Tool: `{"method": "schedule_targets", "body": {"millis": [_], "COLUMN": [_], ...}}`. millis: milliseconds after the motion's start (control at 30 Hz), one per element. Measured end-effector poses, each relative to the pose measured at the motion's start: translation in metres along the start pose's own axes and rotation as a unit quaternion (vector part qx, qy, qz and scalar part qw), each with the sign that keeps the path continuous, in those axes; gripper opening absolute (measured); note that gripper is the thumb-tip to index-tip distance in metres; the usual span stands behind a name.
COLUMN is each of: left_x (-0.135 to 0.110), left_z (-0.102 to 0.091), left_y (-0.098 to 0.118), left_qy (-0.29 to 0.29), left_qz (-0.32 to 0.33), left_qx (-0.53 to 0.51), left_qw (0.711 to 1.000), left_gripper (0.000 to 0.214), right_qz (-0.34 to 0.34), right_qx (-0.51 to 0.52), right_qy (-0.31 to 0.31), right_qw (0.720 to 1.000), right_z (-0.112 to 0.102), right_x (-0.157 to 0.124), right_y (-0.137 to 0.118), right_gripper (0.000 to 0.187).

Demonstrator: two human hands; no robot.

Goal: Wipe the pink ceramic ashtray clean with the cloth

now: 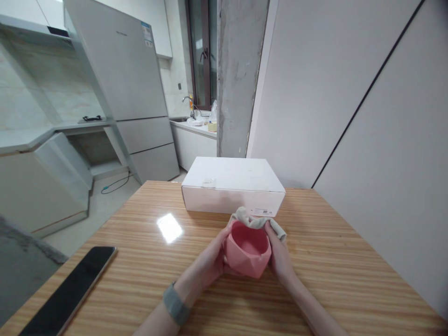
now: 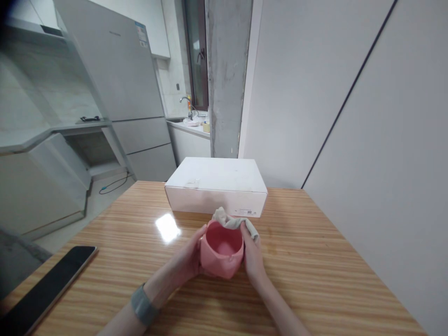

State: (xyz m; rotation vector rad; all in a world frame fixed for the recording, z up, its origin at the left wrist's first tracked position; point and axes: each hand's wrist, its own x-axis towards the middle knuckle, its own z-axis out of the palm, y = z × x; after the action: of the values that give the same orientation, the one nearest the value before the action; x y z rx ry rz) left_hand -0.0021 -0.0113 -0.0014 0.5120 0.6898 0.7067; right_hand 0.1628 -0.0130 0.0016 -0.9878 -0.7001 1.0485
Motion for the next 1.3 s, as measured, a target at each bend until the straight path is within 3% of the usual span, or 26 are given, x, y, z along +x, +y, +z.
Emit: {"method": "schedule_targets", "body": {"millis": [67,267,467,567,667,767,900,1033,1167,1233,1300], "left_x": [0.0,0.003,-0.001,-0.003,-0.003,-0.001,0.003,0.002,-0.003,-0.005,-0.007], "left_z": [0.001,0.005,0.009,0.006,0.003,0.0,-0.002,0.003,0.011,0.013,0.013], "left_y": [-0.002,0.0,-0.001,-0.001,0.0,-0.001,-0.002,-0.001,0.001,0.004,0.007], "left_qy": [0.004,0.097,-0.012,-0.019,-0.031,-0.019,0.018,0.048,0.01,-0.012,-0.018], "left_qz": [0.007,0.065,0.147,0.115,0.051,0.021,0.032,0.093,0.173,0.173,0.133], "left_qx": [0.013,0.008,-0.024,0.009,0.021,0.014,0.012,0.006,-0.031,-0.034,-0.021], "left_qw": [1.0,0.993,0.989,0.993,0.998,0.999,0.999,0.994,0.984,0.984,0.991], "left_gripper": [0.04,0.043,0.039,0.039,0.049,0.045,0.041,0.041,0.037,0.037,0.04], "right_qz": [0.01,-0.007,-0.076,-0.063,-0.01,0.034,0.042,0.009,-0.039,-0.056,-0.057], "right_qx": [-0.003,-0.04,-0.049,-0.035,-0.007,0.008,-0.007,-0.011,-0.022,-0.031,-0.036], "right_qy": [-0.014,-0.037,-0.055,-0.041,-0.02,-0.01,0.015,-0.016,-0.045,-0.05,-0.037], "right_qw": [1.0,0.998,0.994,0.997,1.0,0.999,0.999,1.0,0.998,0.997,0.997], "right_z": [-0.001,0.002,0.007,0.007,0.005,0.003,0.004,0.008,0.011,0.01,0.009], "right_x": [-0.001,-0.007,-0.017,-0.016,-0.011,-0.006,-0.005,-0.01,-0.015,-0.016,-0.015], "right_y": [0.001,0.002,0.005,0.0,-0.005,-0.007,-0.003,0.001,0.003,0.003,0.002], "right_gripper": [0.037,0.043,0.04,0.039,0.042,0.042,0.044,0.043,0.04,0.038,0.038]}}
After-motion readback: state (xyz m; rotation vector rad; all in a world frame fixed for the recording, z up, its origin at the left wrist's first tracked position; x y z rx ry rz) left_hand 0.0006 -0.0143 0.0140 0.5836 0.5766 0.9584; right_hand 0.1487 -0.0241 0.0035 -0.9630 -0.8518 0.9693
